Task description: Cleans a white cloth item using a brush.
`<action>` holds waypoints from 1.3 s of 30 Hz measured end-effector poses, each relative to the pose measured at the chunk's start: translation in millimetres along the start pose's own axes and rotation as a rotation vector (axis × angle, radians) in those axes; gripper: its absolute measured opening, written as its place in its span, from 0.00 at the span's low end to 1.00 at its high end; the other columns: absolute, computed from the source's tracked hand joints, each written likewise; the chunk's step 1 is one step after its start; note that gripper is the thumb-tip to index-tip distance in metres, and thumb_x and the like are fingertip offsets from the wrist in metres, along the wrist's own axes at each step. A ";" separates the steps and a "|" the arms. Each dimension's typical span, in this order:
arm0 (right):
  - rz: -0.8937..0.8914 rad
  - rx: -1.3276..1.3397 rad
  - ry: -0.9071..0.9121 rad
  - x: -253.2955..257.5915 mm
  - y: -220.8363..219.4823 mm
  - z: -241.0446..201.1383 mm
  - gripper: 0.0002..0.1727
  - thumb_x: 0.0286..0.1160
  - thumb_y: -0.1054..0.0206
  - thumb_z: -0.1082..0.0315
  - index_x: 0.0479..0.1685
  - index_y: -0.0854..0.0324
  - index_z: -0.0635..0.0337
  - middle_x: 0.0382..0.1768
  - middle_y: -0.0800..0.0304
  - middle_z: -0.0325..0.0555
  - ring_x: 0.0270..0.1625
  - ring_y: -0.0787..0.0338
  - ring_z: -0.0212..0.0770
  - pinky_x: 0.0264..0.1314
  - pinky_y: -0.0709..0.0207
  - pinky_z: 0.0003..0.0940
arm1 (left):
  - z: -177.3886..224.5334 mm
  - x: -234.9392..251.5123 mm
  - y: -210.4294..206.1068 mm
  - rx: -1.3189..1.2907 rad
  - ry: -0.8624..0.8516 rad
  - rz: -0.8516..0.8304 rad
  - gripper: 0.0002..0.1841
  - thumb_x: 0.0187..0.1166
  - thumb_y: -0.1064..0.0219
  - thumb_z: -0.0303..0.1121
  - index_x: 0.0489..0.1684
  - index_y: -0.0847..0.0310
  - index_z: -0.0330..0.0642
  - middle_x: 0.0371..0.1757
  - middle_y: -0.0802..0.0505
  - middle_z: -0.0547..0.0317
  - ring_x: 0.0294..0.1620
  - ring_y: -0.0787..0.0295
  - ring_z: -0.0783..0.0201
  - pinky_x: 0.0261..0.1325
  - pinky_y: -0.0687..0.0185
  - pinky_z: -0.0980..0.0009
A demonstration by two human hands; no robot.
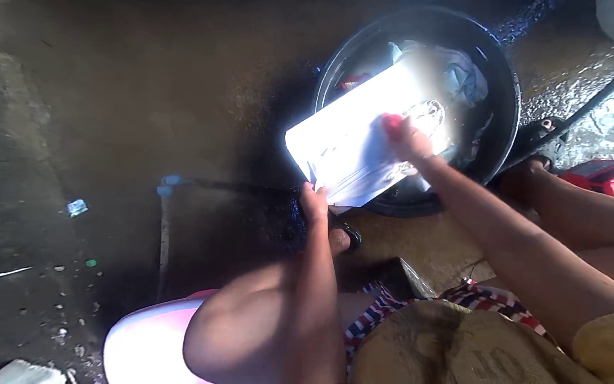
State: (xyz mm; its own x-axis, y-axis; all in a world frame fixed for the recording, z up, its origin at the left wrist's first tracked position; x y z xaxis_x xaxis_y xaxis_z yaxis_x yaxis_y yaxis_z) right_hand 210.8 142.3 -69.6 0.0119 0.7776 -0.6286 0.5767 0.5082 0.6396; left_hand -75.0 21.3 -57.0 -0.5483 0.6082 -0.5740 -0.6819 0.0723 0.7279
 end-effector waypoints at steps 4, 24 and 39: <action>0.146 0.046 -0.212 8.5 36.0 7.0 0.48 0.72 0.24 0.49 0.88 0.43 0.61 0.68 0.16 0.70 0.69 0.14 0.72 0.66 0.24 0.74 | 2.4 0.6 2.1 -0.014 0.024 0.000 0.21 0.81 0.27 0.39 0.60 0.21 0.29 0.56 0.10 0.32 0.61 0.13 0.38 0.66 0.22 0.39; -0.273 -0.167 0.366 -73.8 -85.3 -118.4 0.36 0.77 0.28 0.51 0.79 0.33 0.62 0.64 0.17 0.68 0.57 0.09 0.67 0.53 0.16 0.66 | 0.8 -0.9 2.7 0.003 -0.016 -0.035 0.19 0.83 0.30 0.36 0.64 0.20 0.30 0.57 0.10 0.31 0.62 0.12 0.37 0.67 0.21 0.38; -0.149 0.868 -0.249 49.2 22.4 51.3 0.32 0.84 0.39 0.42 0.75 0.26 0.57 0.52 0.11 0.55 0.45 0.09 0.50 0.45 0.13 0.49 | 51.6 -15.5 10.9 0.377 -0.108 -0.053 0.18 0.84 0.32 0.36 0.66 0.17 0.36 0.67 0.12 0.37 0.72 0.18 0.39 0.74 0.25 0.40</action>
State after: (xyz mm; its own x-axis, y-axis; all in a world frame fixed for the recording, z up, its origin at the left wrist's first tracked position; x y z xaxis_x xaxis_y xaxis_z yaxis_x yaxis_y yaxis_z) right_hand 266.2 173.0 -108.9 0.0063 0.5729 -0.8196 0.9968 0.0617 0.0508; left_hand -49.0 53.5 -20.9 -0.4492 0.6740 -0.5865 -0.4716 0.3787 0.7963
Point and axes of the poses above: each hand's wrist, its own x-axis towards the middle knuckle, its own y-axis out of the back of the hand, z = x × y, the point moved 7 cm from there along x, towards the middle knuckle
